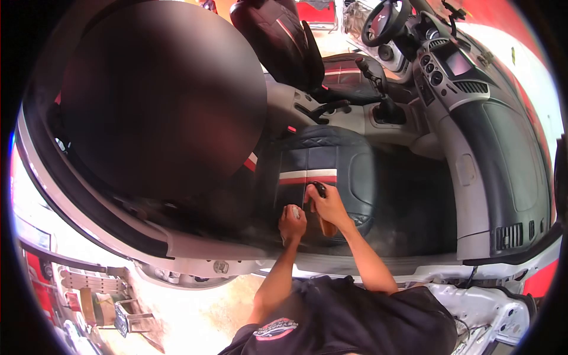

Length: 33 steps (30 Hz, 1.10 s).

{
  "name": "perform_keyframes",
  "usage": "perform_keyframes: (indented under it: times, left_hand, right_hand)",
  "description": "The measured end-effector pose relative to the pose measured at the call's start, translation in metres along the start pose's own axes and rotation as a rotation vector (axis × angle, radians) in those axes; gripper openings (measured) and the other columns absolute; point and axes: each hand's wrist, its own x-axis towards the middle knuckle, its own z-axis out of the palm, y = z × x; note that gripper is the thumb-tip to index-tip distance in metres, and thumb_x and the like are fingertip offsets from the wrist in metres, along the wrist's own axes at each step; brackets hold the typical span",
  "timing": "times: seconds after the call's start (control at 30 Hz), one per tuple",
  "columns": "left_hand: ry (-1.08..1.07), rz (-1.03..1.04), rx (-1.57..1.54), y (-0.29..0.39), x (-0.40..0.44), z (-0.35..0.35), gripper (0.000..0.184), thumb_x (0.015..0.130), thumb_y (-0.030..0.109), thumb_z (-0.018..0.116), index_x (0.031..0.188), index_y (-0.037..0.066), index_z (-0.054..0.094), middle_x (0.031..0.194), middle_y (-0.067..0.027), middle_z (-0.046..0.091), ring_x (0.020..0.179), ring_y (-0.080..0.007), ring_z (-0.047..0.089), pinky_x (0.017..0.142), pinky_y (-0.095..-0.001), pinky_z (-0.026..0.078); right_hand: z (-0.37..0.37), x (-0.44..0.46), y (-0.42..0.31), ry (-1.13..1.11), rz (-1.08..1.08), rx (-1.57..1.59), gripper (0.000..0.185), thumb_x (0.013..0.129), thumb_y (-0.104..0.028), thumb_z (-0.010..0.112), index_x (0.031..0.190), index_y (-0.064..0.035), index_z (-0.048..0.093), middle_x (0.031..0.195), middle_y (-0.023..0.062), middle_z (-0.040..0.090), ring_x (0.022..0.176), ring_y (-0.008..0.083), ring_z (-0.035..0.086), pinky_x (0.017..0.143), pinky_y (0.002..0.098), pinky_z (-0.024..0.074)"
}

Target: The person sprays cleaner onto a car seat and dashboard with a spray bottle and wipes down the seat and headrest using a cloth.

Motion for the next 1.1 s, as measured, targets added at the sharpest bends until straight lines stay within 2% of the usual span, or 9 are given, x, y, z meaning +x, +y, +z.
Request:
perform_keyframes:
  times: [0.2,0.3,0.37,0.47,0.67,0.8,0.9,0.97,1.1]
  left_hand:
    - [-0.014,-0.016,-0.005,0.005,0.001,-0.004,0.011,0.092,0.022,0.067,0.098,0.014,0.063,0.098,-0.0089,0.070,0.087,-0.0403,0.070,0.074,-0.0524,0.057]
    - [-0.006,-0.009,-0.011,0.004,0.001,-0.003,0.011,0.091,0.022,0.067,0.098,0.014,0.064,0.098,-0.0085,0.070,0.087,-0.0398,0.070,0.074,-0.0519,0.056]
    - [0.000,0.006,-0.011,0.002,0.001,-0.002,0.012,0.090,0.021,0.068,0.098,0.014,0.064,0.098,-0.0082,0.070,0.087,-0.0394,0.070,0.074,-0.0517,0.056]
    - [-0.011,-0.011,-0.018,0.004,0.001,-0.004,0.013,0.089,0.021,0.069,0.099,0.014,0.064,0.098,-0.0080,0.070,0.088,-0.0388,0.070,0.075,-0.0513,0.056]
    - [-0.013,-0.001,-0.014,0.002,0.002,-0.003,0.015,0.089,0.022,0.070,0.099,0.013,0.064,0.100,-0.0091,0.071,0.091,-0.0389,0.070,0.077,-0.0512,0.056]
    - [-0.036,-0.024,0.038,0.002,0.001,-0.001,0.012,0.092,0.021,0.066,0.099,0.011,0.065,0.100,-0.0131,0.070,0.091,-0.0410,0.069,0.078,-0.0522,0.055]
    - [-0.025,-0.001,-0.009,0.003,0.002,-0.002,0.011,0.092,0.019,0.066,0.098,0.010,0.064,0.098,-0.0138,0.069,0.091,-0.0403,0.069,0.077,-0.0517,0.054]
    - [-0.029,-0.007,0.002,0.007,0.001,-0.003,0.011,0.092,0.018,0.067,0.098,0.010,0.064,0.097,-0.0135,0.068,0.090,-0.0401,0.069,0.077,-0.0513,0.054]
    - [-0.020,0.010,0.008,0.006,0.003,-0.002,0.011,0.091,0.017,0.067,0.098,0.009,0.065,0.096,-0.0131,0.068,0.090,-0.0400,0.068,0.077,-0.0509,0.054]
  right_hand:
    - [-0.042,-0.033,0.028,0.326,0.130,0.069,0.046,0.109,-0.040,0.059,0.087,-0.0008,0.067,0.069,0.0021,0.063,0.055,0.0091,0.058,0.050,0.0281,0.0461]
    - [-0.067,-0.053,0.034,0.431,0.084,-0.030,0.051,0.110,-0.046,0.054,0.085,-0.0028,0.065,0.076,0.0029,0.067,0.053,0.0095,0.060,0.050,0.0261,0.0450]
    - [-0.083,-0.063,0.042,0.500,0.082,0.035,0.049,0.107,-0.045,0.061,0.091,0.0004,0.069,0.078,0.0050,0.070,0.055,0.0100,0.060,0.052,0.0274,0.0482]
    - [-0.109,-0.075,0.067,0.624,0.169,0.035,0.051,0.107,-0.045,0.061,0.087,0.0007,0.067,0.072,0.0061,0.068,0.052,0.0105,0.060,0.050,0.0279,0.0477]
    - [-0.133,-0.083,0.073,0.732,0.168,-0.095,0.060,0.108,-0.054,0.053,0.075,-0.0047,0.062,0.065,0.0032,0.061,0.049,0.0111,0.058,0.046,0.0285,0.0429]
    - [-0.150,-0.085,0.078,0.794,0.272,0.073,0.059,0.108,-0.049,0.057,0.070,-0.0033,0.061,0.062,0.0038,0.060,0.051,0.0126,0.058,0.049,0.0291,0.0455]
    - [-0.157,-0.081,0.079,0.769,0.199,0.043,0.053,0.107,-0.048,0.060,0.085,-0.0002,0.068,0.070,0.0061,0.066,0.052,0.0114,0.060,0.049,0.0288,0.0468]
    - [-0.167,-0.079,0.083,0.719,0.222,-0.003,0.055,0.110,-0.048,0.053,0.087,-0.0009,0.067,0.073,0.0062,0.066,0.051,0.0119,0.059,0.047,0.0286,0.0446]
    - [-0.179,-0.080,0.081,0.734,0.236,0.015,0.054,0.110,-0.049,0.053,0.089,-0.0012,0.067,0.072,0.0062,0.065,0.051,0.0120,0.060,0.048,0.0278,0.0449]
